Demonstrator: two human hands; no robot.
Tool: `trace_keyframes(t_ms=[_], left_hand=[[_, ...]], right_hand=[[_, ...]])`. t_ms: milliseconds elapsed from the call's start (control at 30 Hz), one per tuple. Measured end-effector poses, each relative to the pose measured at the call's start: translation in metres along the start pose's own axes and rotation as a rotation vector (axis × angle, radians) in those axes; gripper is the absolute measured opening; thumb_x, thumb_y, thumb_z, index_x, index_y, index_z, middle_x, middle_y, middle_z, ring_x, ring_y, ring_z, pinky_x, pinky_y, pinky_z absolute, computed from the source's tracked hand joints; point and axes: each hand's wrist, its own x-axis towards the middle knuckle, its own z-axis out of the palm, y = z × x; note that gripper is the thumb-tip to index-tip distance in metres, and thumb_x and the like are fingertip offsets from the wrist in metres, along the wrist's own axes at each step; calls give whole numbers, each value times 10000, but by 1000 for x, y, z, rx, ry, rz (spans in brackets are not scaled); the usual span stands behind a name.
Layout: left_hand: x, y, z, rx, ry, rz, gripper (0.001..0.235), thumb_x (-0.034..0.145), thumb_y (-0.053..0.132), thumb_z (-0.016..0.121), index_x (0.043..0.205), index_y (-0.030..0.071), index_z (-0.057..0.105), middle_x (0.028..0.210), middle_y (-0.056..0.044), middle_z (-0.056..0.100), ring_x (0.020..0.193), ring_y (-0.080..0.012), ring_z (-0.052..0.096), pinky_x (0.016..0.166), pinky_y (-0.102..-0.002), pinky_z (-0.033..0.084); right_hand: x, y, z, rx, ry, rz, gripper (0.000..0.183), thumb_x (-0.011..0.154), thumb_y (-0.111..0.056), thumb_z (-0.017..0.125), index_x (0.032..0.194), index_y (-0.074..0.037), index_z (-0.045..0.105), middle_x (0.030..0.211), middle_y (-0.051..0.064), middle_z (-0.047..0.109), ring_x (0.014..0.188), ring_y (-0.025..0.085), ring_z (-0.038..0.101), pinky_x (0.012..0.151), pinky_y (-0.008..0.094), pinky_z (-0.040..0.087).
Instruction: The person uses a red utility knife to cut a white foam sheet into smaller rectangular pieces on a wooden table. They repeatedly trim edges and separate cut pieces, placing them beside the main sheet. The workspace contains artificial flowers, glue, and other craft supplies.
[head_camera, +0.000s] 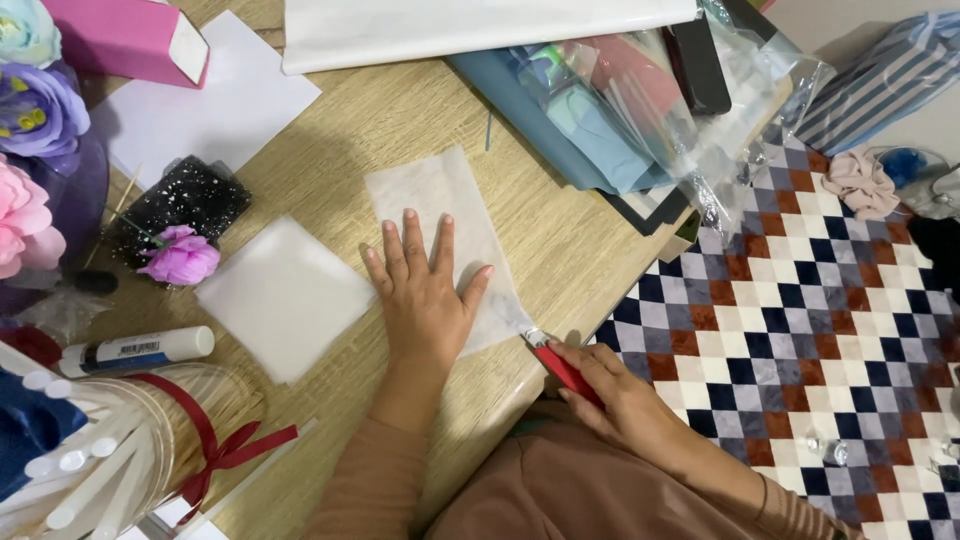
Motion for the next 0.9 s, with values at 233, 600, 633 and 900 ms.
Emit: trace_keyframes(t_ms=[233, 600, 633, 900], left_hand=[[-1, 0, 1, 26, 1, -3, 770, 987, 722, 261, 1591, 251, 333, 1659, -184, 232, 1532, -413, 148, 1224, -598, 0], [0, -1, 3, 9, 14, 5, 773, 983, 716, 298, 1593, 242, 335, 1652, -206, 239, 1526, -432, 155, 1220, -606, 12], [0, 0, 2, 11, 17, 7, 773, 983, 716, 298, 1593, 242, 335, 1652, -206, 239, 1526, -432, 155, 1220, -606, 12], [1, -1, 5, 47, -4, -9, 781, 970, 733, 275, 1593, 262, 303, 1651, -184, 229, 1523, -416, 147, 1218, -601, -5]], right_hand=[[-13, 3, -6, 1, -18, 25, 639, 958, -169, 639, 1540, -120, 381, 1208, 99, 544, 890, 187, 642, 778, 265, 546], [-13, 26, -26, -269, -47, -122, 616, 945, -194, 593, 1532, -181, 410, 1235, 73, 570, 914, 248, 660, 687, 339, 585], [-8, 25, -26, -269, -43, -124, 616, 945, -194, 593, 1532, -181, 410, 1235, 73, 570, 914, 248, 660, 687, 339, 585], [22, 12, -30, -349, -1, -200, 579, 933, -173, 613, 1490, -157, 455, 1213, 83, 577, 721, 244, 674, 577, 330, 599]])
